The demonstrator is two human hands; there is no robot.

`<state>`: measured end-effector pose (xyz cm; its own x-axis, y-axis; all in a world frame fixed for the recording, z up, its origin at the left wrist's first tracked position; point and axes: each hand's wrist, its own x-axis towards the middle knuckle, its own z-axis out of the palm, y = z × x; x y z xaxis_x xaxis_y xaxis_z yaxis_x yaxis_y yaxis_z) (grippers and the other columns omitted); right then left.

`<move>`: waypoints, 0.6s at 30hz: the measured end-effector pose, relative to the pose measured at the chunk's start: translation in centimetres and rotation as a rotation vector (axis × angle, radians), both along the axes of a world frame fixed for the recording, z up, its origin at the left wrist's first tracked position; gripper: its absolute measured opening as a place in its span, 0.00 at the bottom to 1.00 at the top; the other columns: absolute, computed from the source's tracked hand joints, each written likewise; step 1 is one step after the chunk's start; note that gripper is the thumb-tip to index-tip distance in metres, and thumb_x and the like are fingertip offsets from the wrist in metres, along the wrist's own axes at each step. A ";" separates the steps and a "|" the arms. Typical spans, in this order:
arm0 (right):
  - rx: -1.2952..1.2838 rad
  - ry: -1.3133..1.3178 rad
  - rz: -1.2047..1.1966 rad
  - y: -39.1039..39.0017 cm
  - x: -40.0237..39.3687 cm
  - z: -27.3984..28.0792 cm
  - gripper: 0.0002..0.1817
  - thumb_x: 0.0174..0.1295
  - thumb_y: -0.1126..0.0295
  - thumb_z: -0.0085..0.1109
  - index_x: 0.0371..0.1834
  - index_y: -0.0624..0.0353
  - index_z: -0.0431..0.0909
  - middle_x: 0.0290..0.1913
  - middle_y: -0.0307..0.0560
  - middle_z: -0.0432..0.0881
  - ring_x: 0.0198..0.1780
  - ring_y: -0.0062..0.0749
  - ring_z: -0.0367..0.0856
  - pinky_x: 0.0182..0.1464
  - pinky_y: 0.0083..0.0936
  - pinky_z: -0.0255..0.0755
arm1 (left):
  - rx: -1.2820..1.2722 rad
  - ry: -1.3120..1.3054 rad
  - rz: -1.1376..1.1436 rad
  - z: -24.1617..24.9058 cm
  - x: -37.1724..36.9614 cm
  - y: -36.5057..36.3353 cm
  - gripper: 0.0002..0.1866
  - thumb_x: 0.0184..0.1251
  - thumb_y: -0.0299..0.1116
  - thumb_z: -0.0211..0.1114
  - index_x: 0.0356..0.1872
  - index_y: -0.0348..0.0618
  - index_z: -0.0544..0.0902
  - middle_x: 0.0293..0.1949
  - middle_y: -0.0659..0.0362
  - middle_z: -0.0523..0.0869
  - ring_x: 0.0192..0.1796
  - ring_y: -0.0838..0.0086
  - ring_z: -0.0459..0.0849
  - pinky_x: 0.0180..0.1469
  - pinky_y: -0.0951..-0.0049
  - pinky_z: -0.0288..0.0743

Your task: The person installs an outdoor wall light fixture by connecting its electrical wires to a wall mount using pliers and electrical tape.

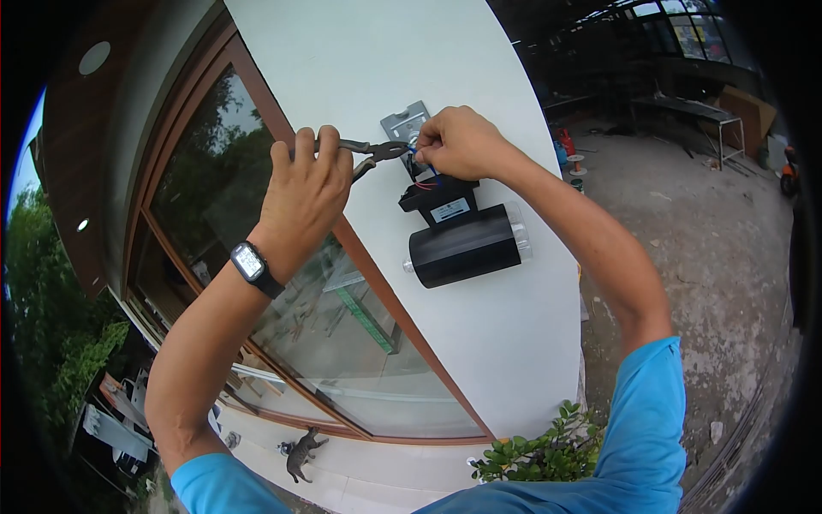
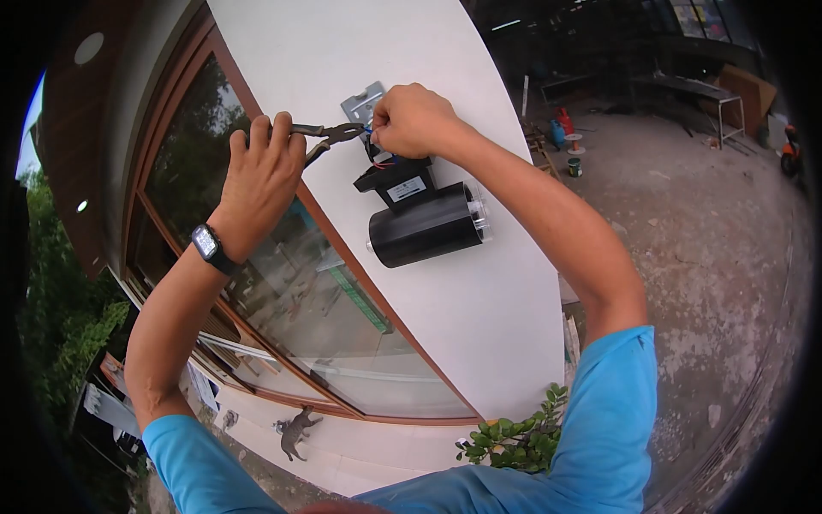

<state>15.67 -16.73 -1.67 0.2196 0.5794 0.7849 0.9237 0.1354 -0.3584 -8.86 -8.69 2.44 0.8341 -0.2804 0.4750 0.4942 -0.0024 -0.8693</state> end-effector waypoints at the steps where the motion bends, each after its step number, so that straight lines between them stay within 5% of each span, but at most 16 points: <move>1: 0.001 -0.007 -0.014 -0.2 -0.3 -0.1 0.08 0.58 0.63 0.69 0.36 0.53 0.92 0.34 0.46 0.92 0.39 0.45 0.90 0.46 0.38 0.82 | -0.097 0.011 0.036 0.1 -0.1 -0.1 0.08 0.65 0.28 0.63 0.44 0.41 0.82 0.55 0.54 0.79 0.56 0.61 0.77 0.53 0.59 0.71; 6: 0.023 -0.059 -0.052 -1.0 -1.3 -0.2 0.10 0.62 0.65 0.72 0.40 0.60 0.93 0.33 0.51 0.91 0.35 0.41 0.89 0.44 0.36 0.80 | -0.418 0.059 0.073 0.8 -0.3 -0.6 0.08 0.61 0.24 0.63 0.42 0.38 0.81 0.49 0.51 0.80 0.50 0.58 0.80 0.49 0.61 0.74; 13: 0.031 -0.044 -0.068 -0.3 -1.0 -0.1 0.08 0.56 0.66 0.67 0.34 0.53 0.93 0.34 0.49 0.92 0.39 0.46 0.91 0.45 0.39 0.84 | -0.180 0.027 -0.037 -0.1 -0.3 -0.2 0.10 0.60 0.24 0.63 0.44 0.36 0.82 0.51 0.51 0.80 0.52 0.57 0.79 0.51 0.55 0.74; 18: 0.021 -0.035 -0.068 -0.6 -1.4 0.0 0.10 0.59 0.65 0.72 0.38 0.59 0.93 0.31 0.49 0.91 0.34 0.38 0.90 0.44 0.33 0.82 | -0.237 -0.003 0.095 -0.3 0.0 -1.5 0.11 0.60 0.26 0.64 0.44 0.36 0.82 0.50 0.51 0.80 0.51 0.58 0.79 0.49 0.55 0.74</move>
